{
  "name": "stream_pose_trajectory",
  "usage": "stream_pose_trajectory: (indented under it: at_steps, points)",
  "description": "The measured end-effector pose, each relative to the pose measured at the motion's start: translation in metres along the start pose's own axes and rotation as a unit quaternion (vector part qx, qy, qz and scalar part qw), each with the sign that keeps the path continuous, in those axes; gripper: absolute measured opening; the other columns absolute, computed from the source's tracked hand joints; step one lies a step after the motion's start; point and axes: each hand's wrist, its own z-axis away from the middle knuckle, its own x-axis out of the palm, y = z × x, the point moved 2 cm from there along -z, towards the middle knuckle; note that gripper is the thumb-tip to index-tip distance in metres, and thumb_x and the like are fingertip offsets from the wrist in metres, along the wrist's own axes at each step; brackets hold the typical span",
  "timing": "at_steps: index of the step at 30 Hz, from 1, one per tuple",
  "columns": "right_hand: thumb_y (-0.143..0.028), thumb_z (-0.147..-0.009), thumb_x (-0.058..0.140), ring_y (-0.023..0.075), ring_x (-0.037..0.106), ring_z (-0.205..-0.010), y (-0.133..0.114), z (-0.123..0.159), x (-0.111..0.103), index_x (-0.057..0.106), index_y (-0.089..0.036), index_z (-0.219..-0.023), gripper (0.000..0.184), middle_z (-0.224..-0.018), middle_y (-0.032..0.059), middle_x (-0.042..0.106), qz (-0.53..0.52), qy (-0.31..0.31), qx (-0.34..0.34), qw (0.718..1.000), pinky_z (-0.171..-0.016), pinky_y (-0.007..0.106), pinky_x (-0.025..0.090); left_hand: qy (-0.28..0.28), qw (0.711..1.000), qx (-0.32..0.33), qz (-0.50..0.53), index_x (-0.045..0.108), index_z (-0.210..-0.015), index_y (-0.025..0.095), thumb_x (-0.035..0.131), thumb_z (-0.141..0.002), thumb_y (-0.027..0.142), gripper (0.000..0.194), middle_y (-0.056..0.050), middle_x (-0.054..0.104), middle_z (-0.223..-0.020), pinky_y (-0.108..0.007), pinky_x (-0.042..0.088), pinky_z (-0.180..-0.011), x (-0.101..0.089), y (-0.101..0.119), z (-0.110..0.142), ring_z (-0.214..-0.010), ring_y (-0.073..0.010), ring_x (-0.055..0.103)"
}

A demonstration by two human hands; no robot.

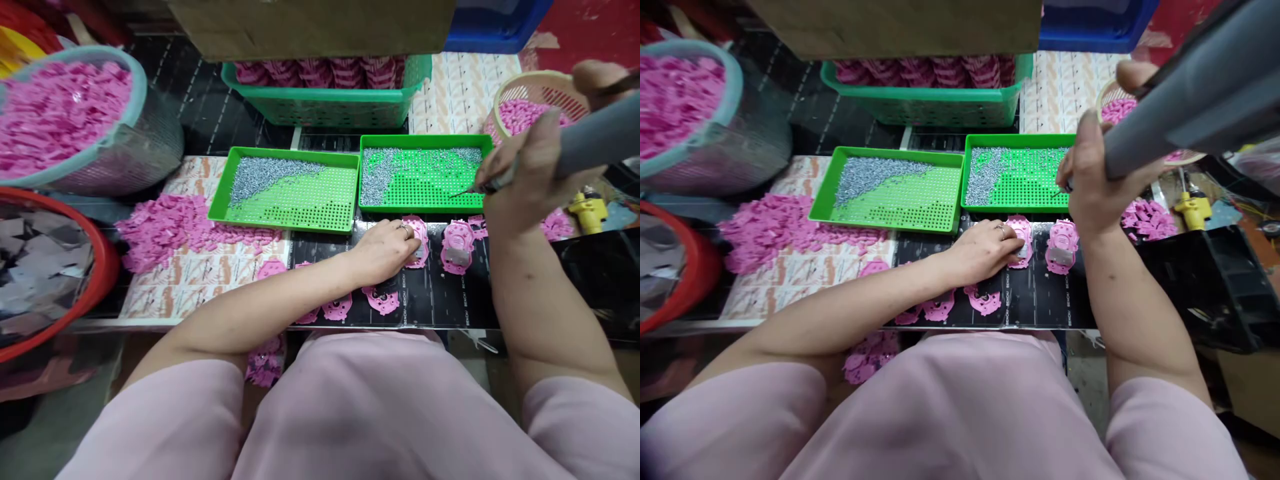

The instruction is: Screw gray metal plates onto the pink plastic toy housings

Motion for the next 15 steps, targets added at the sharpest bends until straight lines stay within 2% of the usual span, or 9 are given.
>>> stream_pose_trajectory:
  at_steps: [2,3,5,8,15]
  points:
    - [-0.056,-0.078,0.067,0.0047,0.037,-0.030,0.015,-0.007,0.007,0.037,-0.025,-0.099,0.048,-0.047,-0.0166,0.039,0.031,-0.015,-0.080,0.996,-0.031,0.018,0.028,0.007,1.000,0.000,0.003,0.067,-0.108,0.017,0.049,-0.098,0.037,0.029,-0.008,0.068,-0.106,-0.034,0.036,-0.073,0.001,0.002,-0.001,-0.097,-0.0238,0.058]
    - [-0.057,-0.078,0.067,0.0046,0.037,-0.030,0.021,-0.009,0.009,0.040,-0.025,-0.102,0.048,-0.047,-0.0162,0.040,0.040,-0.030,-0.096,0.994,-0.030,0.018,0.028,0.009,1.000,0.001,0.004,0.067,-0.108,0.017,0.049,-0.098,0.036,0.029,-0.008,0.068,-0.105,-0.035,0.036,-0.073,0.002,0.002,-0.001,-0.097,-0.0240,0.058]
    - [-0.057,-0.081,0.064,0.0051,0.037,-0.031,0.028,-0.011,0.013,0.045,-0.023,-0.108,0.048,-0.047,-0.0147,0.041,0.050,-0.057,-0.085,0.994,-0.030,0.020,0.028,0.009,1.000,0.001,0.007,0.067,-0.108,0.016,0.049,-0.098,0.033,0.027,-0.009,0.068,-0.103,-0.035,0.037,-0.073,0.002,0.003,-0.002,-0.096,-0.0243,0.059]
    - [-0.058,-0.082,0.064,0.0068,0.036,-0.031,0.030,-0.011,0.015,0.048,-0.024,-0.109,0.046,-0.046,-0.0129,0.041,0.058,-0.058,-0.073,0.994,-0.031,0.023,0.028,0.011,1.000,0.003,0.020,0.067,-0.108,0.014,0.051,-0.097,0.031,0.026,-0.010,0.068,-0.102,-0.035,0.038,-0.073,0.002,0.003,-0.002,-0.095,-0.0242,0.059]
    - [-0.064,-0.084,0.056,0.0092,0.037,-0.035,0.035,-0.011,0.015,0.043,-0.030,-0.106,0.043,-0.049,-0.0108,0.037,0.117,-0.078,-0.050,0.989,-0.037,0.025,0.030,0.004,0.998,0.006,0.055,0.066,-0.108,0.012,0.054,-0.095,0.032,0.027,-0.011,0.067,-0.102,-0.036,0.043,-0.081,-0.002,0.002,-0.001,-0.097,-0.0238,0.059]
